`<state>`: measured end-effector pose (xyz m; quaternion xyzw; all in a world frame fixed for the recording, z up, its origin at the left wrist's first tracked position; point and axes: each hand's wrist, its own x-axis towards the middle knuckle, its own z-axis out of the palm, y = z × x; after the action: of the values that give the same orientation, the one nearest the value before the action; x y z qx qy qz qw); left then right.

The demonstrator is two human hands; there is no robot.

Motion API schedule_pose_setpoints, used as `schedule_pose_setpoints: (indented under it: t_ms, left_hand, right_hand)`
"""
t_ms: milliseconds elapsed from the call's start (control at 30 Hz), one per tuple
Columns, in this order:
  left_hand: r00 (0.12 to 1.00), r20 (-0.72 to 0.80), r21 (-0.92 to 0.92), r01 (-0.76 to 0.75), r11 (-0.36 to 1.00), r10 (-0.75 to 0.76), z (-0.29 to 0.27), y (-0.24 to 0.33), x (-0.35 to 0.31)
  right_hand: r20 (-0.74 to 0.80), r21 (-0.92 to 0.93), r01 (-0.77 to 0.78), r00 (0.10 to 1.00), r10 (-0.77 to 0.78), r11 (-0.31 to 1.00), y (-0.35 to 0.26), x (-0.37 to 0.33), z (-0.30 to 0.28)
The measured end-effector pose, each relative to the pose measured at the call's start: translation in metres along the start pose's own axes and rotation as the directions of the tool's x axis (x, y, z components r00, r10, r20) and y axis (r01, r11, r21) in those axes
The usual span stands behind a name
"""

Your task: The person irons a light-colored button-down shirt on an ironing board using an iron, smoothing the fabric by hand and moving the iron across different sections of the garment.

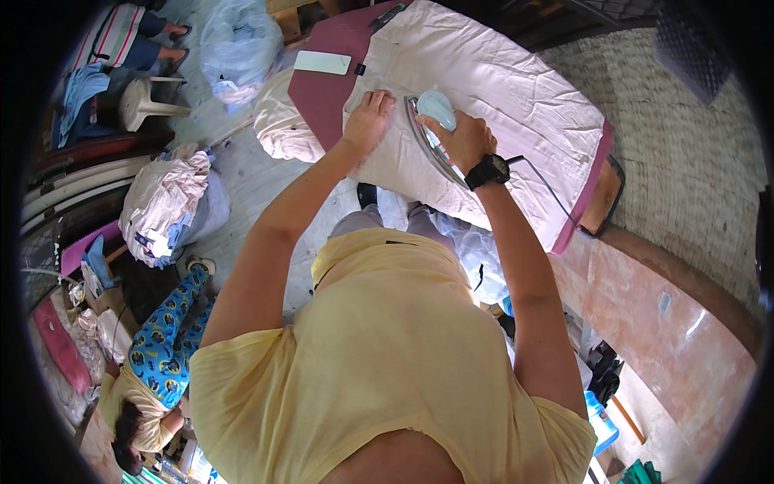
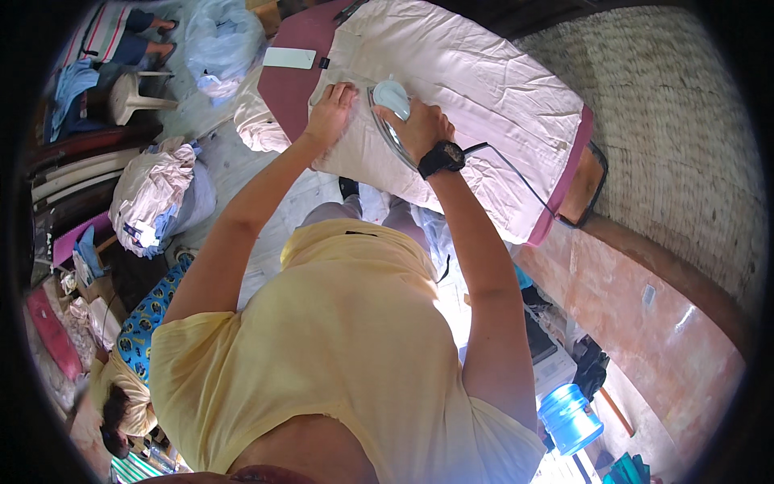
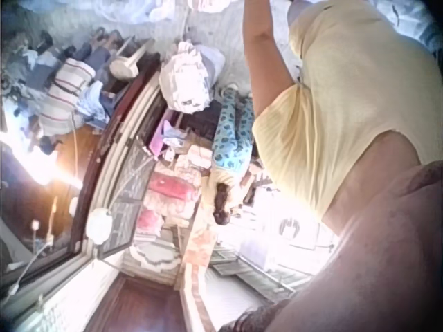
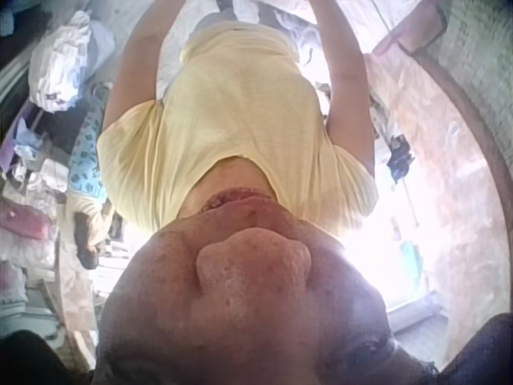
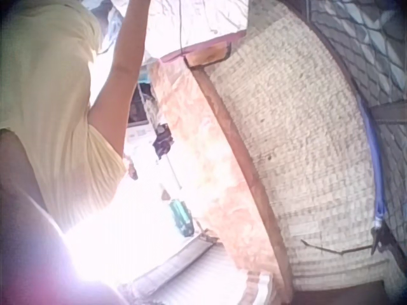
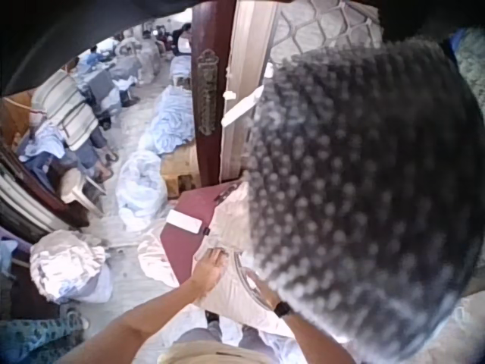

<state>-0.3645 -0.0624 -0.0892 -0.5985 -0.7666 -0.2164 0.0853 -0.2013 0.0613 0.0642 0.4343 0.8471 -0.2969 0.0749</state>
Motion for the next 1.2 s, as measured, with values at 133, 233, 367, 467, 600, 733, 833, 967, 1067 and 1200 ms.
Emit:
schedule_pose_setpoints:
  t_ms: [133, 233, 367, 467, 600, 733, 833, 967, 1067, 1200]
  left_hand:
    - [0.999, 0.045, -0.064, -0.022, 0.998, 0.025, -0.013, 0.001, 0.007]
    - [0.994, 0.108, -0.034, -0.011, 0.999, 0.015, -0.005, -0.006, 0.009]
    - [0.994, 0.111, -0.038, 0.006, 0.999, -0.001, 0.000, -0.006, 0.007]
    - [0.993, 0.105, -0.074, -0.045, 0.996, 0.052, -0.002, -0.008, 0.001]
    - [0.998, 0.038, -0.054, -0.052, 0.997, 0.054, 0.003, -0.006, -0.002]
    - [0.999, 0.023, -0.180, 0.026, 0.983, -0.022, -0.007, 0.000, -0.002]
    - [0.997, 0.007, -0.338, 0.078, 0.938, -0.080, -0.005, -0.005, -0.005]
    - [0.997, 0.025, -0.385, 0.074, 0.920, -0.069, -0.004, -0.018, -0.009]
    - [0.999, -0.016, -0.470, 0.030, 0.882, -0.043, -0.006, -0.021, -0.009]
    - [0.999, -0.009, -0.513, 0.032, 0.858, -0.043, -0.004, -0.028, -0.010]
  right_hand:
    - [-0.014, 0.002, -0.009, 1.000, 0.009, 1.000, 0.000, -0.001, 0.004]
    - [-0.050, -0.038, -0.007, 0.999, 0.006, 0.999, -0.003, -0.003, 0.009]
    - [-0.068, -0.015, -0.021, 0.997, 0.020, 1.000, -0.001, -0.007, 0.014]
    - [-0.081, 0.005, -0.015, 0.997, 0.015, 1.000, 0.001, -0.010, 0.016]
    - [-0.177, 0.006, 0.054, 0.983, -0.052, 0.998, 0.012, -0.007, 0.030]
    - [-0.127, -0.009, 0.026, 0.992, -0.027, 1.000, 0.001, -0.009, 0.015]
    - [-0.189, -0.040, 0.074, 0.979, -0.080, 0.996, -0.002, -0.002, 0.016]
    - [-0.122, -0.049, 0.055, 0.991, -0.061, 0.997, -0.013, 0.005, 0.014]
    - [-0.091, -0.030, 0.044, 0.995, -0.046, 0.999, -0.009, 0.005, 0.019]
    - [-0.116, -0.056, 0.071, 0.990, -0.077, 0.996, -0.007, 0.002, 0.026]
